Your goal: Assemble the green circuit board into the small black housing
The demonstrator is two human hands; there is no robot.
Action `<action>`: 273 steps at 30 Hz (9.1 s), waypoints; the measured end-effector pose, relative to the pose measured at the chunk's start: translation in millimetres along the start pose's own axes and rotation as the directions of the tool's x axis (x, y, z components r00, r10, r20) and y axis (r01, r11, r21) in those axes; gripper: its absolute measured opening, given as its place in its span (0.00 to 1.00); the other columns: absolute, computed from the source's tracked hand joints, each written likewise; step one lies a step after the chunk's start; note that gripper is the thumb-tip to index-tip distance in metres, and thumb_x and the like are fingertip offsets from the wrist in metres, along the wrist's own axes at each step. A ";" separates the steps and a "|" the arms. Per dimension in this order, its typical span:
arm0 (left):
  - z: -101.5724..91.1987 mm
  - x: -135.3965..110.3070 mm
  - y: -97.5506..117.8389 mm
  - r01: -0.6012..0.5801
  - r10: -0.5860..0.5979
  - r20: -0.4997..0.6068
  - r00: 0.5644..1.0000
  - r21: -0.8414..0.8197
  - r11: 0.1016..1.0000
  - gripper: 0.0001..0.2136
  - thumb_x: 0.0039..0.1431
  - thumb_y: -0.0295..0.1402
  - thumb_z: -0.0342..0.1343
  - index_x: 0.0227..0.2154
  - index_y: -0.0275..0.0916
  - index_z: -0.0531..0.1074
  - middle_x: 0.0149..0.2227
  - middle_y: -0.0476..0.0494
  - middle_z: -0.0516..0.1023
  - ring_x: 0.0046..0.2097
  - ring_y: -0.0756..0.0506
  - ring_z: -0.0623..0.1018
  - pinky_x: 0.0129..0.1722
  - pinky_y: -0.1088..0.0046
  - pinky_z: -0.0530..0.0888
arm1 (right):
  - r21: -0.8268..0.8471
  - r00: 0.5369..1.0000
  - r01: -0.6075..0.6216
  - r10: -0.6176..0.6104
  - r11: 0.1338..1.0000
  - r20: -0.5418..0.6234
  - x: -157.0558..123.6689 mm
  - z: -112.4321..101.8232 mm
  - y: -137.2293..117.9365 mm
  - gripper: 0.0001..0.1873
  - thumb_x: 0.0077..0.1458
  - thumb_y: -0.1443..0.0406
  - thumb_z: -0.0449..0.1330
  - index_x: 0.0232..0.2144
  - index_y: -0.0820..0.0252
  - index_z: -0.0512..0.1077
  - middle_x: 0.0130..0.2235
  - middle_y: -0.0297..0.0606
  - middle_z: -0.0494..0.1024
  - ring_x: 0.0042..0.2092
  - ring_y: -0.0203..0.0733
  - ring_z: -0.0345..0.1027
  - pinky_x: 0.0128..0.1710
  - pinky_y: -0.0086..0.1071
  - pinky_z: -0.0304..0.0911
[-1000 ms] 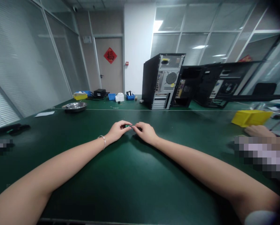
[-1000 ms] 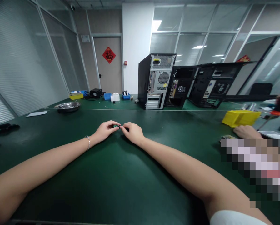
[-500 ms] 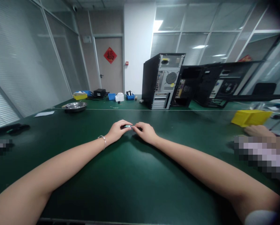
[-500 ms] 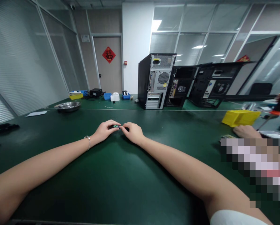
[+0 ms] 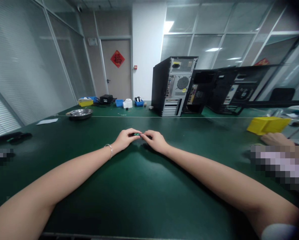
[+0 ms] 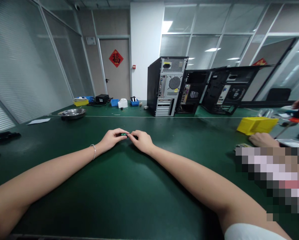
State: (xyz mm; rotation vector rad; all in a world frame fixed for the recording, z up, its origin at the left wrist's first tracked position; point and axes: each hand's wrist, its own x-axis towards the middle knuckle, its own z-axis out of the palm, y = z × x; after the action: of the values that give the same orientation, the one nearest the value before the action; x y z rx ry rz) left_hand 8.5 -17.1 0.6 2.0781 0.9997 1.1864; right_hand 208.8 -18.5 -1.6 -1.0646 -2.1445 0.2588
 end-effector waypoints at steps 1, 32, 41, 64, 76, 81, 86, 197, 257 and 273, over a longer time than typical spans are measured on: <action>0.0 -0.1 0.1 0.006 -0.006 0.000 1.000 -0.012 1.000 0.11 0.55 0.35 0.62 0.40 0.38 0.80 0.42 0.39 0.81 0.43 0.41 0.77 0.45 0.65 0.71 | 0.005 1.000 0.001 -0.001 1.000 -0.001 0.0 0.1 0.4 0.16 0.63 0.58 0.54 0.32 0.56 0.79 0.34 0.36 0.79 0.35 0.39 0.69 0.35 0.29 0.59; 3.7 3.3 -7.4 0.188 -0.198 -0.010 0.980 -0.265 0.946 0.14 0.62 0.33 0.52 0.45 0.34 0.77 0.44 0.37 0.80 0.39 0.46 0.79 0.45 0.66 0.74 | 0.120 0.998 0.063 -0.062 0.991 -0.014 -0.2 0.9 2.4 0.15 0.64 0.59 0.53 0.32 0.58 0.77 0.35 0.37 0.80 0.37 0.41 0.72 0.40 0.31 0.63; 6.1 1.0 -3.7 0.196 -0.172 0.100 0.980 -0.323 0.926 0.14 0.55 0.27 0.59 0.45 0.35 0.72 0.39 0.44 0.78 0.38 0.47 0.80 0.44 0.67 0.75 | 0.183 0.994 0.103 -0.094 0.978 -0.059 0.8 1.4 1.5 0.14 0.64 0.60 0.53 0.39 0.59 0.77 0.39 0.39 0.81 0.41 0.42 0.73 0.43 0.32 0.64; 5.1 2.7 -7.5 0.117 -0.149 -0.053 0.987 -0.393 0.912 0.13 0.53 0.34 0.65 0.39 0.34 0.73 0.37 0.44 0.77 0.35 0.48 0.81 0.42 0.69 0.77 | -0.063 0.999 0.000 -0.003 0.998 -0.047 -2.1 1.1 -2.2 0.10 0.61 0.64 0.55 0.36 0.55 0.77 0.38 0.37 0.80 0.40 0.42 0.71 0.39 0.30 0.62; 3.3 0.7 -2.7 0.104 -0.120 -0.031 0.992 -0.331 0.938 0.12 0.50 0.33 0.67 0.37 0.34 0.76 0.34 0.44 0.80 0.35 0.46 0.82 0.42 0.66 0.77 | -0.067 1.000 0.006 -0.006 0.998 -0.003 -2.3 -1.8 -1.0 0.11 0.61 0.64 0.54 0.35 0.55 0.77 0.38 0.36 0.81 0.40 0.42 0.72 0.39 0.31 0.62; 3.8 0.9 -3.9 0.110 -0.126 -0.020 0.992 -0.363 0.925 0.14 0.49 0.35 0.67 0.37 0.34 0.75 0.35 0.43 0.81 0.35 0.46 0.82 0.43 0.65 0.77 | -0.028 1.000 0.018 -0.018 0.999 -0.009 -2.0 -1.4 1.4 0.11 0.61 0.64 0.54 0.35 0.55 0.77 0.39 0.36 0.81 0.40 0.42 0.72 0.40 0.31 0.63; 4.5 1.4 -4.2 0.124 -0.143 -0.014 0.990 -0.408 0.905 0.16 0.48 0.37 0.68 0.37 0.33 0.75 0.35 0.42 0.81 0.35 0.46 0.82 0.43 0.66 0.77 | 0.033 0.999 0.039 -0.038 0.999 -0.008 -1.2 -1.8 3.6 0.11 0.61 0.64 0.54 0.35 0.56 0.78 0.38 0.35 0.82 0.40 0.41 0.73 0.42 0.30 0.64; -5.3 9.1 -1.3 0.330 -0.297 0.190 0.936 -0.171 0.929 0.22 0.50 0.28 0.63 0.49 0.35 0.70 0.50 0.37 0.72 0.50 0.42 0.75 0.57 0.56 0.69 | 0.285 0.970 0.052 -0.117 0.957 0.213 5.0 -22.1 25.2 0.28 0.58 0.65 0.61 0.59 0.54 0.61 0.44 0.39 0.79 0.44 0.41 0.74 0.47 0.37 0.69; 1.9 19.1 -0.3 0.395 -0.341 0.200 0.919 -0.483 0.781 0.18 0.56 0.30 0.61 0.50 0.35 0.71 0.47 0.36 0.80 0.49 0.41 0.80 0.54 0.59 0.74 | 0.290 0.996 0.078 -0.085 0.954 0.013 9.5 -16.2 15.9 0.19 0.62 0.66 0.55 0.55 0.53 0.68 0.47 0.42 0.79 0.33 0.37 0.73 0.38 0.32 0.73; -4.1 16.9 2.9 0.424 -0.388 0.171 0.906 -0.409 0.808 0.16 0.51 0.27 0.62 0.44 0.32 0.73 0.39 0.38 0.82 0.43 0.42 0.82 0.52 0.58 0.74 | 0.344 0.997 -0.033 0.008 0.938 0.074 10.6 -15.2 17.3 0.09 0.60 0.62 0.59 0.41 0.57 0.74 0.34 0.36 0.79 0.35 0.39 0.74 0.39 0.32 0.69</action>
State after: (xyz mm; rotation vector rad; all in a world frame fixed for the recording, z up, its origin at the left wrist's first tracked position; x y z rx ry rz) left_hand 11.5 -4.7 12.8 1.4512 0.9695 0.9828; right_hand 225.5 -1.3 6.8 -0.8829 -2.0514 0.6663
